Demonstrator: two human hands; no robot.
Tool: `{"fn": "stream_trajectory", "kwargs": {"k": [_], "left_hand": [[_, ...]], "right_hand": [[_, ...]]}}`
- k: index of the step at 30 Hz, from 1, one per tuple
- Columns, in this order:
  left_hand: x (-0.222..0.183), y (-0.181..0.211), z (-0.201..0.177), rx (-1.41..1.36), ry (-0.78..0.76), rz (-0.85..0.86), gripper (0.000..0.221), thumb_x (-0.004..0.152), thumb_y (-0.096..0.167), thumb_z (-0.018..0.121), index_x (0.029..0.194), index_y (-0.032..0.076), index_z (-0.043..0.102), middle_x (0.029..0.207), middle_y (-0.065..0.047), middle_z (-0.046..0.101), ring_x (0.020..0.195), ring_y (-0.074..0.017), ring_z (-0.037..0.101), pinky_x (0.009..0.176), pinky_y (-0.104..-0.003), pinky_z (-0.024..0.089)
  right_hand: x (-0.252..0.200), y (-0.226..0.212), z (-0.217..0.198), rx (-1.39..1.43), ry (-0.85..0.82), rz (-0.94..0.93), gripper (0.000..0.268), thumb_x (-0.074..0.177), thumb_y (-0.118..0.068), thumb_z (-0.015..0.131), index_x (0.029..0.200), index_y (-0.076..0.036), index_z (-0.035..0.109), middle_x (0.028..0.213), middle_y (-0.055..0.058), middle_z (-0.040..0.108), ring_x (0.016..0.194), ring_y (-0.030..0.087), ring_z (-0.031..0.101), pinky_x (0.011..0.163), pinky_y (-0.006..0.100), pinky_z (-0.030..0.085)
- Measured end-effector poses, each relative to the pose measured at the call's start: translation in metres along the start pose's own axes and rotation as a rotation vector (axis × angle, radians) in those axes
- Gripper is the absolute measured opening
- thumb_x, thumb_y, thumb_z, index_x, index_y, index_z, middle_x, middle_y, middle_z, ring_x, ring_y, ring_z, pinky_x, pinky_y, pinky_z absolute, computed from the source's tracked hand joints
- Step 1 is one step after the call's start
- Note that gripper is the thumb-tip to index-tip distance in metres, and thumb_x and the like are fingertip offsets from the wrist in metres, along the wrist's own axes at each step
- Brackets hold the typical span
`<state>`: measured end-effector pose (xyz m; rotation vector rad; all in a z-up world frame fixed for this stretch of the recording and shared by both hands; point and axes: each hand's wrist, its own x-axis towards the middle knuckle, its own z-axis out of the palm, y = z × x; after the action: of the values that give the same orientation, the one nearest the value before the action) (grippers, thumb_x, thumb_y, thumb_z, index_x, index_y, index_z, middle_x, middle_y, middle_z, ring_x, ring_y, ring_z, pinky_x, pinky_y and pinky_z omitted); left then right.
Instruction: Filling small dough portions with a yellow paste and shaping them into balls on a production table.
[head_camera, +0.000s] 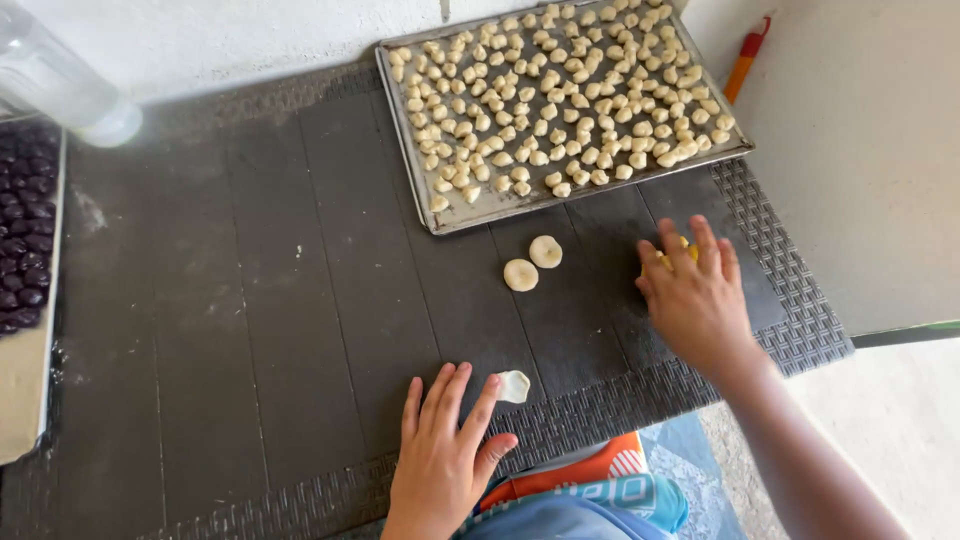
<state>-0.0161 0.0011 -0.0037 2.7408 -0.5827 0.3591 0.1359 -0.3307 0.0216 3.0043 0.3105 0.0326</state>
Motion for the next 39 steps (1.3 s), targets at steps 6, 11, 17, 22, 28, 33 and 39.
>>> {"fn": "stream_trajectory", "kwargs": {"k": [6, 11, 17, 22, 28, 33, 39], "left_hand": [[-0.001, -0.001, 0.003, -0.020, 0.031, 0.002, 0.063, 0.105, 0.059, 0.052, 0.154, 0.021, 0.052, 0.148, -0.014, 0.059, 0.143, -0.0358, 0.051, 0.120, -0.061, 0.033], [0.000, -0.001, 0.002, -0.024, 0.051, 0.008, 0.063, 0.104, 0.059, 0.055, 0.152, 0.018, 0.054, 0.148, -0.013, 0.060, 0.142, -0.0348, 0.051, 0.119, -0.061, 0.034], [-0.001, -0.001, 0.002, -0.040, 0.068, 0.002, 0.062, 0.103, 0.058, 0.057, 0.151, 0.018, 0.055, 0.147, -0.011, 0.061, 0.142, -0.0334, 0.052, 0.120, -0.059, 0.033], [0.000, 0.000, 0.001, -0.035, 0.074, 0.003, 0.062, 0.103, 0.057, 0.057, 0.150, 0.018, 0.055, 0.146, -0.011, 0.061, 0.142, -0.0329, 0.053, 0.121, -0.058, 0.033], [-0.001, -0.001, 0.003, -0.043, 0.079, 0.011, 0.061, 0.102, 0.056, 0.060, 0.149, 0.018, 0.056, 0.146, -0.011, 0.061, 0.141, -0.0335, 0.053, 0.120, -0.059, 0.035], [0.001, -0.001, 0.002, -0.048, 0.081, 0.004, 0.060, 0.102, 0.054, 0.061, 0.149, 0.017, 0.057, 0.145, -0.011, 0.062, 0.141, -0.0331, 0.053, 0.120, -0.059, 0.034], [0.002, 0.000, 0.001, 0.039, 0.043, 0.028, 0.062, 0.102, 0.061, 0.055, 0.154, 0.026, 0.052, 0.152, -0.012, 0.056, 0.142, -0.0347, 0.051, 0.118, -0.060, 0.035]], "right_hand": [[0.000, 0.026, -0.001, 0.181, -0.057, -0.115, 0.043, 0.103, -0.039, 0.051, 0.141, -0.023, 0.063, 0.147, 0.000, 0.063, 0.148, 0.031, 0.045, 0.116, 0.057, 0.039], [0.025, 0.035, -0.040, 0.138, -0.315, -0.097, 0.054, 0.096, -0.052, 0.050, 0.145, -0.032, 0.058, 0.137, 0.001, 0.060, 0.138, 0.029, 0.045, 0.115, 0.053, 0.035], [0.023, 0.054, -0.052, 0.149, -0.310, -0.279, 0.027, 0.092, -0.038, 0.064, 0.115, -0.027, 0.072, 0.127, -0.003, 0.067, 0.134, 0.022, 0.052, 0.119, 0.049, 0.034], [0.021, 0.077, -0.044, 0.205, -0.288, -0.349, 0.050, 0.093, -0.040, 0.070, 0.141, -0.026, 0.063, 0.123, -0.003, 0.073, 0.111, 0.022, 0.063, 0.101, 0.042, 0.049], [0.026, 0.076, -0.077, 0.473, -0.566, 0.022, 0.038, 0.094, -0.046, 0.064, 0.127, -0.031, 0.076, 0.125, -0.007, 0.080, 0.109, 0.013, 0.076, 0.095, 0.032, 0.062], [0.032, 0.086, -0.071, 0.932, -0.610, 0.189, 0.036, 0.106, -0.024, 0.055, 0.124, -0.015, 0.084, 0.107, 0.008, 0.081, 0.081, 0.019, 0.065, 0.072, 0.033, 0.056], [0.032, 0.071, -0.089, 0.699, -0.545, 0.240, 0.029, 0.091, -0.033, 0.076, 0.115, -0.018, 0.079, 0.113, 0.004, 0.084, 0.097, 0.019, 0.074, 0.087, 0.034, 0.059]]}}
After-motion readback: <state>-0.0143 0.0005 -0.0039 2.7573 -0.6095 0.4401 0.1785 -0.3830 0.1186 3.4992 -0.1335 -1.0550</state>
